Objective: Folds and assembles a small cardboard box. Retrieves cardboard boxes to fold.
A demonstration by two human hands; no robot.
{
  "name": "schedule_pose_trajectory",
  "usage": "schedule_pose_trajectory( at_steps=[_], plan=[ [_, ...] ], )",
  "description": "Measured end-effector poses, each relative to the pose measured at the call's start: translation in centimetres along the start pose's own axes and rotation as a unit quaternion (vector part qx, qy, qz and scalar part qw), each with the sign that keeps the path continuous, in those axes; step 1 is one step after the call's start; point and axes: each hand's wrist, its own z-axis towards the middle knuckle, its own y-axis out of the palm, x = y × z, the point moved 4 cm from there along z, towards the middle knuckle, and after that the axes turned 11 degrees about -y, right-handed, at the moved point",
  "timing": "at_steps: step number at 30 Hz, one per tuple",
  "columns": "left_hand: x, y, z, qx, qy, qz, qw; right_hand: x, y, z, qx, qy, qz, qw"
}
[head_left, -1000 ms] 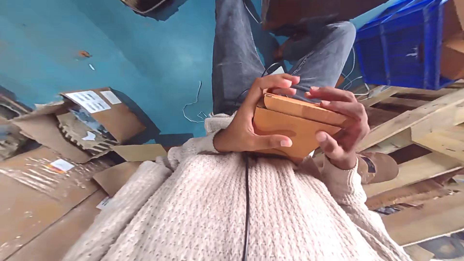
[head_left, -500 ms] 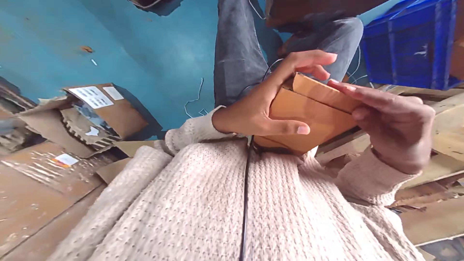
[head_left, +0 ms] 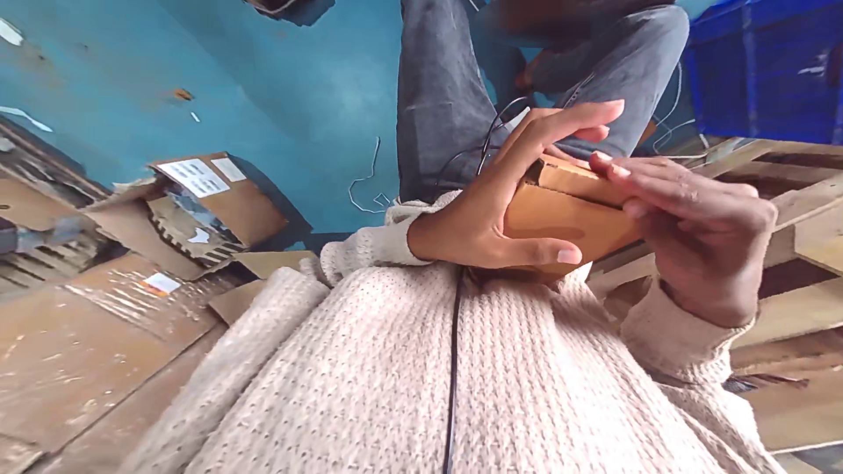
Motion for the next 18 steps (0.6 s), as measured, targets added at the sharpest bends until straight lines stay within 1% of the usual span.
schedule_pose_trajectory(
  at_steps=[3, 5, 6, 8, 11, 13, 16, 18],
  plan=[
    [-0.5, 0.0, -0.2, 0.005, 0.005, -0.02, 1.0, -0.1, 0.8, -0.5, -0.019, -0.003, -0.01, 1.0],
    [-0.9, 0.0, -0.4, 0.007, 0.004, -0.043, 0.999, 0.2, 1.0, -0.8, -0.017, 0.021, 0.031, 0.999],
    [-1.1, -0.1, -0.4, 0.01, 0.002, -0.054, 0.998, 0.4, 1.0, -0.8, 0.001, 0.025, 0.063, 0.998],
    [-1.3, -0.1, -0.5, 0.016, -0.006, -0.066, 0.998, 0.6, 0.7, -0.4, 0.064, 0.0, 0.138, 0.988],
    [-1.1, -0.3, -0.5, 0.028, -0.001, -0.059, 0.998, 0.7, 0.4, -0.1, 0.147, -0.041, 0.195, 0.969],
    [-1.0, -0.5, -0.7, 0.042, 0.003, -0.06, 0.997, 0.9, 0.5, -0.2, 0.17, -0.046, 0.19, 0.966],
    [-1.1, -0.8, -1.0, 0.063, 0.003, -0.067, 0.996, 1.3, 1.4, -0.5, 0.167, -0.018, 0.111, 0.979],
    [-1.1, -1.0, -1.1, 0.073, -0.001, -0.064, 0.995, 1.4, 2.2, -0.7, 0.184, -0.008, 0.094, 0.978]
  ],
)
